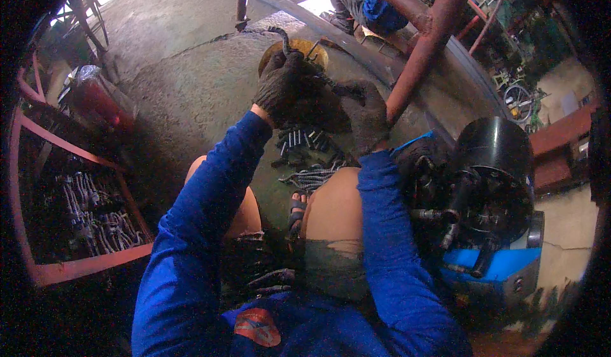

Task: The person sits on the floor of a workshop and assembles metal components by hand. They pick up a metal rod and a curved metal piece, fit them together, and then place the assembled unit into a blue machine. The person repeats this process, handling the parts one at a time.

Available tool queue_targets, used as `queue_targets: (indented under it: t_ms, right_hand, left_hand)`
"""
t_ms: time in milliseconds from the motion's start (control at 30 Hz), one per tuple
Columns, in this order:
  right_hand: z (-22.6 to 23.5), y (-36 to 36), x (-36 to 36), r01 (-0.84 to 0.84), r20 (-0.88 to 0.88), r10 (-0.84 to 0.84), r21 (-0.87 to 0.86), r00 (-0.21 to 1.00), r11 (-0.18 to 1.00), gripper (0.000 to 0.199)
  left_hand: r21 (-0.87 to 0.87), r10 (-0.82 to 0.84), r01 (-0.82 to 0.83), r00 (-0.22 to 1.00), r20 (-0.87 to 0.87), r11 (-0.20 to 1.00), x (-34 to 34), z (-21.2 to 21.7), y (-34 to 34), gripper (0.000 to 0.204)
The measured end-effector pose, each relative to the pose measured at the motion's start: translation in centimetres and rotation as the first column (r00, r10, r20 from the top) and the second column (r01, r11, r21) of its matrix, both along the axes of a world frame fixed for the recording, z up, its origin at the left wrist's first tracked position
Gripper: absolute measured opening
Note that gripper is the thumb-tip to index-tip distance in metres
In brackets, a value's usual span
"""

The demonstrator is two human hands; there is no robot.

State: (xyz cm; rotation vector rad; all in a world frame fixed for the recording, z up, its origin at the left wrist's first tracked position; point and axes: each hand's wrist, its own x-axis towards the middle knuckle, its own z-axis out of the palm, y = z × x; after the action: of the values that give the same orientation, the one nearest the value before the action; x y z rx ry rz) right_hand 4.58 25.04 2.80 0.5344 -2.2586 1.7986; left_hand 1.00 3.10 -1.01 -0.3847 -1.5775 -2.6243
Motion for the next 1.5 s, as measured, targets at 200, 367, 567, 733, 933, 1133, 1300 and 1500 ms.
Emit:
queue_targets:
  t_ms: [200, 367, 567, 733, 933, 1133, 1300, 1500]
  right_hand:
    - [-0.1, -0.1, -0.2, 0.126, -0.095, -0.113, 0.143, 0.989, 0.982, 0.025]
    - [-0.7, 1.0, -0.9, 0.150, -0.193, -0.094, 0.301, 0.977, 0.942, 0.026]
    - [0.9, 0.5, 0.1, 0.066, -0.206, 0.018, 0.395, 0.978, 0.916, 0.028]
    - [0.6, 0.0, 0.2, -0.052, 0.186, 0.053, -0.010, 0.981, 0.999, 0.029]
    - [0.1, 0.5, -0.2, -0.038, 0.201, 0.041, -0.020, 0.979, 0.999, 0.028]
    - [0.4, 1.1, -0.3, -0.015, 0.018, 0.012, 0.168, 1.000, 0.986, 0.027]
    - [0.5, 0.4, 0.0, -0.069, 0.097, 0.065, 0.034, 0.993, 0.997, 0.027]
    - [0.7, 1.0, 0.1, -0.048, 0.038, 0.044, 0.128, 0.998, 0.991, 0.028]
  left_hand:
    - [-0.608, 0.060, -0.652, 0.703, -0.708, 0.453, -1.1, -1.5, -0.9, 0.034]
    - [-0.579, 0.004, -0.787, 0.593, -0.805, 0.213, -2.0, -3.1, -0.3, 0.029]
    - [0.184, -0.070, 0.079, 0.996, -0.054, 0.980, -2.4, -3.7, 0.5, 0.030]
    - [-0.038, -0.026, 0.021, 0.990, -0.139, 0.999, -3.8, -5.7, 0.6, 0.032]
    - [-0.391, 0.023, -0.144, 0.955, -0.297, 0.909, -2.6, -4.1, 0.4, 0.033]
    - [-0.602, 0.087, -0.328, 0.915, -0.393, 0.728, -0.8, -1.1, 1.1, 0.039]
    - [-0.353, 0.061, -0.163, 0.957, -0.282, 0.921, -1.0, -2.6, 0.4, 0.042]
    - [0.171, 0.005, 0.003, 0.999, -0.050, 0.985, -0.4, -0.1, 1.9, 0.026]
